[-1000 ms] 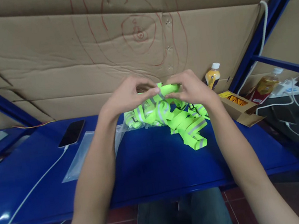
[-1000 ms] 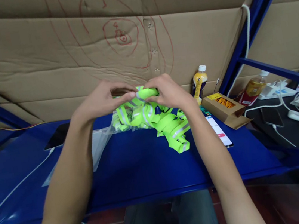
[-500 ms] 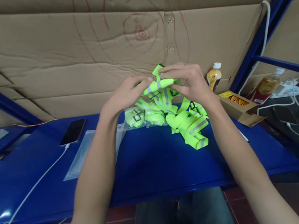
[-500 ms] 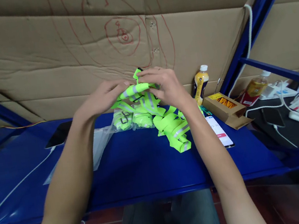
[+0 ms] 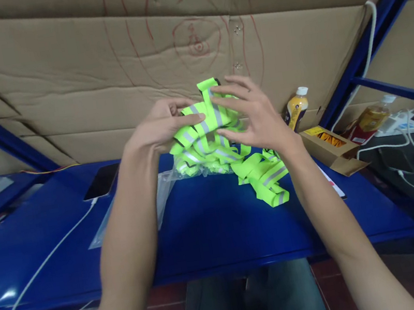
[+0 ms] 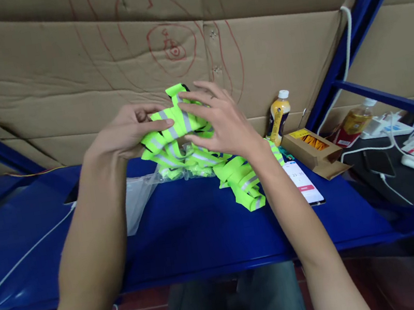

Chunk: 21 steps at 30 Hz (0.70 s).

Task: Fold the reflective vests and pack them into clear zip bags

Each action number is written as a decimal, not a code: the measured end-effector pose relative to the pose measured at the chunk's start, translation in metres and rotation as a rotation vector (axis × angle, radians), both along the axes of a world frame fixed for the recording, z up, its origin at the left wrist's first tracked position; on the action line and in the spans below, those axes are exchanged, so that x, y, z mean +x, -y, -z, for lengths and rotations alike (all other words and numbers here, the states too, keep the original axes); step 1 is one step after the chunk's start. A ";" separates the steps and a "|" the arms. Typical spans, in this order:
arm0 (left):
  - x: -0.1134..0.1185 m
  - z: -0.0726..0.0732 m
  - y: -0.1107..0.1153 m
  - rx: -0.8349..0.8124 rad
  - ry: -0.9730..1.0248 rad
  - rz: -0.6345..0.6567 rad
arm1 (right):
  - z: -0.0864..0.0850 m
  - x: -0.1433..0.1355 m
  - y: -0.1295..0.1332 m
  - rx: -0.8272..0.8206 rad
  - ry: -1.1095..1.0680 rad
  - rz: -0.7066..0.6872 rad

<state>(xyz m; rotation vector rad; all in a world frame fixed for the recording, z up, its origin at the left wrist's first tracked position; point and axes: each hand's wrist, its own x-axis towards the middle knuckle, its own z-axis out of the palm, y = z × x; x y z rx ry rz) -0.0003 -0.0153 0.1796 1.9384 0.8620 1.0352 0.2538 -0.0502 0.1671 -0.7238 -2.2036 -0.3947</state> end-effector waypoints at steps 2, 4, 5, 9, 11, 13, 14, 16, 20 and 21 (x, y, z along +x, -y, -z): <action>0.002 0.000 0.001 0.036 -0.018 -0.035 | -0.001 -0.002 0.003 0.016 0.048 0.027; 0.005 -0.001 0.004 0.132 -0.084 -0.020 | 0.001 -0.003 0.002 0.015 0.053 0.048; 0.007 -0.003 0.007 0.188 -0.125 0.003 | 0.003 -0.003 0.000 -0.012 0.039 0.047; 0.010 -0.009 0.017 0.334 -0.222 0.061 | 0.006 0.002 -0.007 -0.278 -0.068 -0.049; 0.011 -0.011 0.021 0.400 -0.273 0.067 | 0.004 0.005 -0.005 -0.432 -0.068 -0.131; 0.011 -0.012 0.025 0.461 -0.312 0.068 | -0.001 0.008 -0.002 -0.590 -0.018 -0.195; 0.012 -0.012 0.026 0.483 -0.323 0.076 | -0.003 0.010 0.000 -0.663 0.016 -0.206; 0.013 -0.011 0.026 0.506 -0.324 0.097 | -0.007 0.011 0.002 -0.746 0.058 -0.183; 0.016 -0.006 0.021 0.421 -0.218 0.108 | -0.011 0.013 0.005 -0.624 -0.003 -0.079; 0.017 -0.003 0.018 0.368 -0.202 0.117 | -0.011 0.013 0.006 -0.563 -0.013 -0.049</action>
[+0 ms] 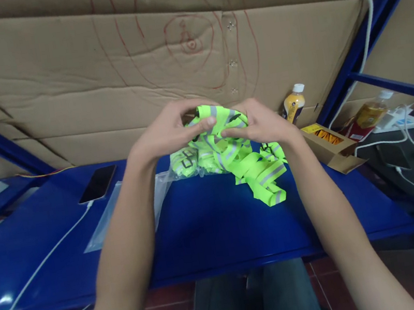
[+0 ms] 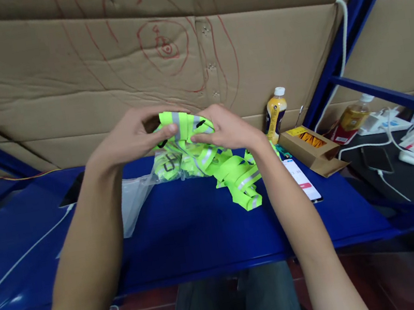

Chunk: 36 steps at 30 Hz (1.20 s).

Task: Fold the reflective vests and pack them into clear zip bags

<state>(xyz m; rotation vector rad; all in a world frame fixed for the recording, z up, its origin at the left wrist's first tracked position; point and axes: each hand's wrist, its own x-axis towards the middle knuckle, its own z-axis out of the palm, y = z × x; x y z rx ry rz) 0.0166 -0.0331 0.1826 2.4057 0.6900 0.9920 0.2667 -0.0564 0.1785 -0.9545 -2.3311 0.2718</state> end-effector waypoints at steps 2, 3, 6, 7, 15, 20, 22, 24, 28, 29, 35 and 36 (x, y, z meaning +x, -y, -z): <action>0.001 0.005 -0.007 -0.152 0.024 0.033 | -0.001 -0.002 0.003 0.124 0.027 0.059; 0.001 0.008 -0.010 -0.237 0.057 0.054 | -0.001 -0.004 0.004 0.187 0.046 0.085; -0.001 0.012 -0.016 -0.415 0.182 0.058 | 0.001 -0.012 0.006 0.337 0.107 0.125; -0.003 0.012 -0.017 -0.430 0.201 0.040 | 0.002 -0.015 0.005 0.370 0.120 0.125; -0.018 -0.005 -0.007 -0.076 0.026 0.027 | 0.006 -0.010 -0.001 0.280 0.120 -0.037; -0.006 -0.008 0.006 0.110 -0.101 0.030 | -0.001 0.008 -0.001 0.086 0.201 -0.006; -0.003 -0.008 0.009 0.133 -0.094 -0.029 | -0.002 0.009 -0.001 0.083 0.223 0.006; -0.002 -0.008 0.008 0.148 -0.093 -0.087 | -0.002 0.006 0.000 0.140 0.227 0.043; -0.002 -0.004 0.001 0.085 -0.132 -0.097 | 0.004 -0.004 0.002 0.315 0.254 0.159; -0.001 -0.002 -0.002 0.031 -0.117 -0.096 | 0.007 -0.007 0.000 0.356 0.259 0.182; 0.001 0.010 -0.014 -0.294 0.076 -0.118 | 0.021 -0.017 -0.010 0.502 0.165 0.184; 0.000 0.010 -0.014 -0.283 0.095 -0.117 | 0.021 -0.017 -0.011 0.488 0.147 0.159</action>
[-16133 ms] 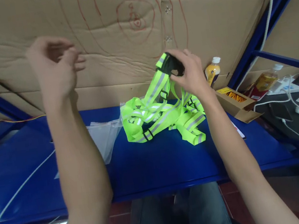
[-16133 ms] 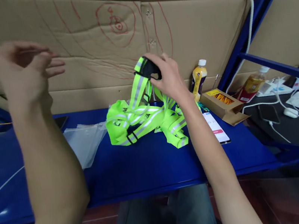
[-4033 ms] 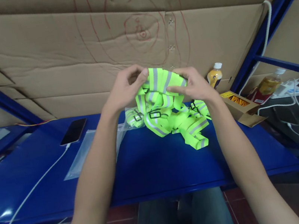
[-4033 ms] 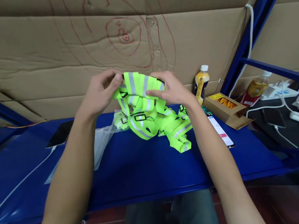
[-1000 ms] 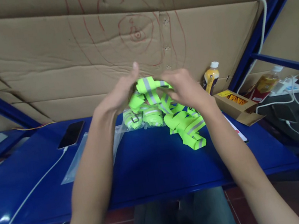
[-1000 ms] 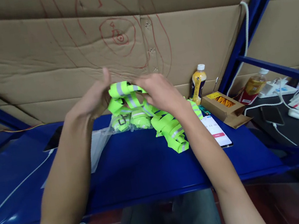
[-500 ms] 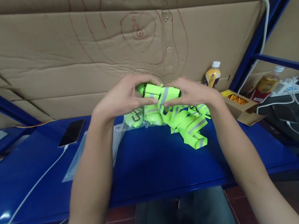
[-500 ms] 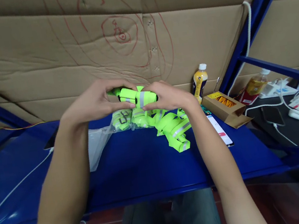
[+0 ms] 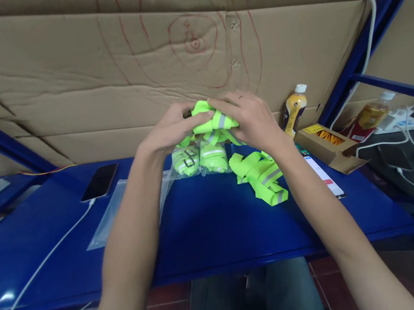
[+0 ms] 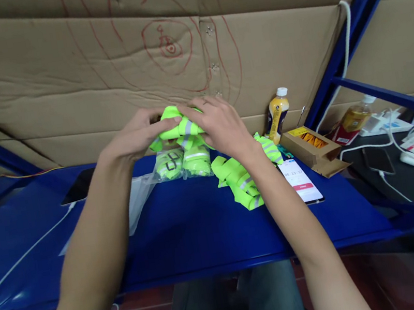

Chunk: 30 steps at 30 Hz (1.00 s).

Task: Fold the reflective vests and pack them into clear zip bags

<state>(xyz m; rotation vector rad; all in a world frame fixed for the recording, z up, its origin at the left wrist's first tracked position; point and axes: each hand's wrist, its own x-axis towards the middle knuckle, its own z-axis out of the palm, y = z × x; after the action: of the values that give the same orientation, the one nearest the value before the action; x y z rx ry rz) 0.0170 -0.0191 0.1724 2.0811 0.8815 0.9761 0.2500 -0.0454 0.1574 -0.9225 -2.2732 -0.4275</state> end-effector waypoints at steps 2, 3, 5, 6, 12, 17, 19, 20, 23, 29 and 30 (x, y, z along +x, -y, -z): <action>-0.003 -0.003 0.001 0.054 -0.003 -0.011 | -0.001 0.001 0.000 -0.058 -0.022 -0.072; -0.004 -0.005 0.003 0.096 -0.021 -0.010 | -0.002 0.002 0.000 -0.097 -0.030 -0.109; -0.005 -0.009 0.005 0.205 -0.066 0.024 | -0.004 0.005 0.000 -0.182 -0.061 -0.152; -0.005 -0.011 0.006 0.267 -0.088 0.055 | -0.006 0.007 0.000 -0.224 -0.085 -0.155; 0.001 -0.009 0.004 0.381 -0.128 0.159 | -0.016 0.014 0.006 -0.383 -0.143 -0.121; 0.002 -0.004 0.008 0.004 0.026 0.202 | -0.019 0.013 0.012 -0.263 -0.130 -0.038; 0.006 -0.005 0.012 -0.231 0.061 0.234 | -0.017 0.012 0.012 -0.173 -0.105 0.010; 0.009 -0.005 0.014 -0.317 0.074 0.240 | -0.016 0.011 0.011 -0.128 -0.095 0.037; 0.013 -0.006 0.012 -0.386 0.135 0.210 | -0.014 0.008 0.008 -0.057 -0.074 0.075; -0.007 -0.007 0.002 -0.122 0.091 0.164 | -0.011 0.013 0.001 -0.206 -0.132 -0.226; -0.010 -0.008 0.003 -0.035 0.051 0.171 | -0.011 0.015 0.000 -0.254 -0.150 -0.260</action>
<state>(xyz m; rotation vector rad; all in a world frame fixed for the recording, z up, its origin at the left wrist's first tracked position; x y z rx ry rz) 0.0069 -0.0218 0.1803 2.0549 0.6775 0.9125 0.2655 -0.0453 0.1683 -0.7368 -2.2999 0.0439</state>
